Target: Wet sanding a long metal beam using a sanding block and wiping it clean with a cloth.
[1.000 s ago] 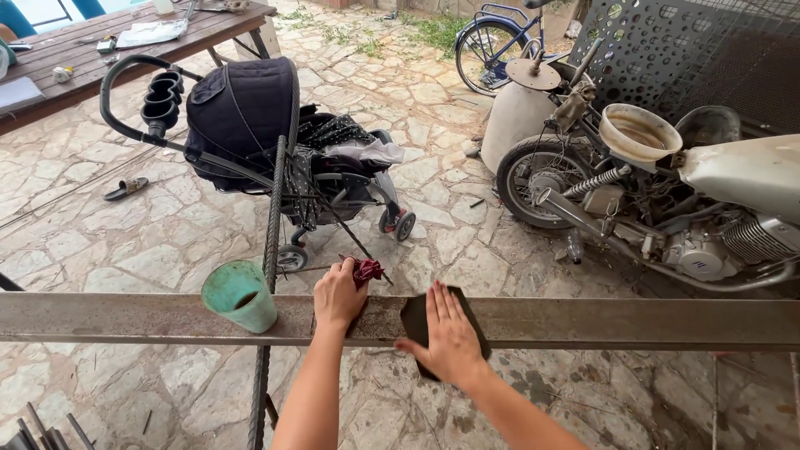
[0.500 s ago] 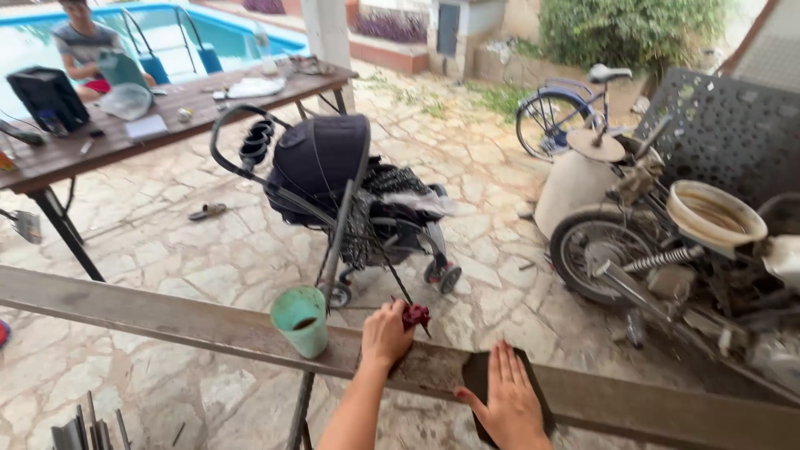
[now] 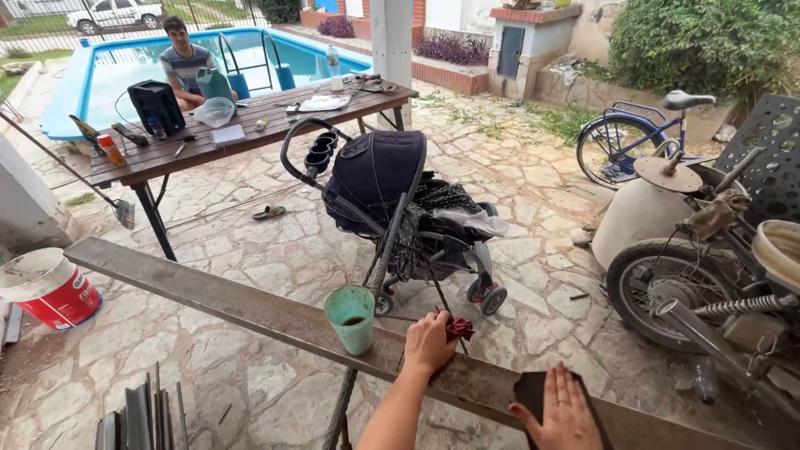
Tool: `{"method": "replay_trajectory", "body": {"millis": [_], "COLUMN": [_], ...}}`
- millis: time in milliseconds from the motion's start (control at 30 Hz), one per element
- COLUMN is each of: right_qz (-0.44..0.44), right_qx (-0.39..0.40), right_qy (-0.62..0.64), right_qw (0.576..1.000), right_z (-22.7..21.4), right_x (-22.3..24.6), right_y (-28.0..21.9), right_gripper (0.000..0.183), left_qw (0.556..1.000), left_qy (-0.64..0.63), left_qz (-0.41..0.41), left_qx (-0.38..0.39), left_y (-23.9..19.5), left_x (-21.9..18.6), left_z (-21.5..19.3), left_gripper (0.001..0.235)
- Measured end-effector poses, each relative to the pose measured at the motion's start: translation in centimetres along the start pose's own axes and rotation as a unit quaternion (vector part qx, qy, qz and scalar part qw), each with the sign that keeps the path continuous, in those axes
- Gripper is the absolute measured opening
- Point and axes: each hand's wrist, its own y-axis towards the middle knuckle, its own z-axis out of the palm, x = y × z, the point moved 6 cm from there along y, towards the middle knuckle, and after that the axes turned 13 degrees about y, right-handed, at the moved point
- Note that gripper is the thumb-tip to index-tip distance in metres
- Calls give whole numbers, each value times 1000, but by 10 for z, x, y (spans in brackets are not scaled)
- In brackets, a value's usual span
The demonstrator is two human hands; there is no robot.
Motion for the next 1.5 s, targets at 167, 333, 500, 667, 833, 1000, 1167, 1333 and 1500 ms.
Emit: {"method": "replay_trajectory", "body": {"millis": [167,333,500,667,833,1000,1167,1333,1500], "right_qz": [16,-92,31,-65,-61,-64,-114,48,-104], "right_qx": [20,-35,-20,-51,-80,-141,-227,-91,-73], "right_qy": [14,22,11,14,-18,56,-145,58,19], "right_qw": [1000,995,999,996,995,986,956,993,992], "right_z": [-36,-17,-43,-24,-33,-43,-27,-53,-29], "right_x": [49,51,24,64,11,49,52,-11,73], "right_y": [-13,-41,-25,-48,-50,-14,-78,-46,-65], "right_gripper": [115,117,115,115,108,122,114,117,117], "left_qw": [1000,1000,1000,1000,999,998,1000,1000,1000], "left_qy": [5,-6,10,19,32,56,18,19,25], "left_qz": [-6,-6,0,2,8,-15,6,5,-2], "left_qx": [10,15,6,11,-13,-37,-16,-6,-5], "left_y": [-1,-1,0,-2,2,2,1,0,-1], "left_x": [0,-1,0,0,1,8,3,1,2], "left_z": [-1,-6,-2,3,3,23,5,5,1], "left_gripper": [35,38,43,43,45,42,45,45,46]}}
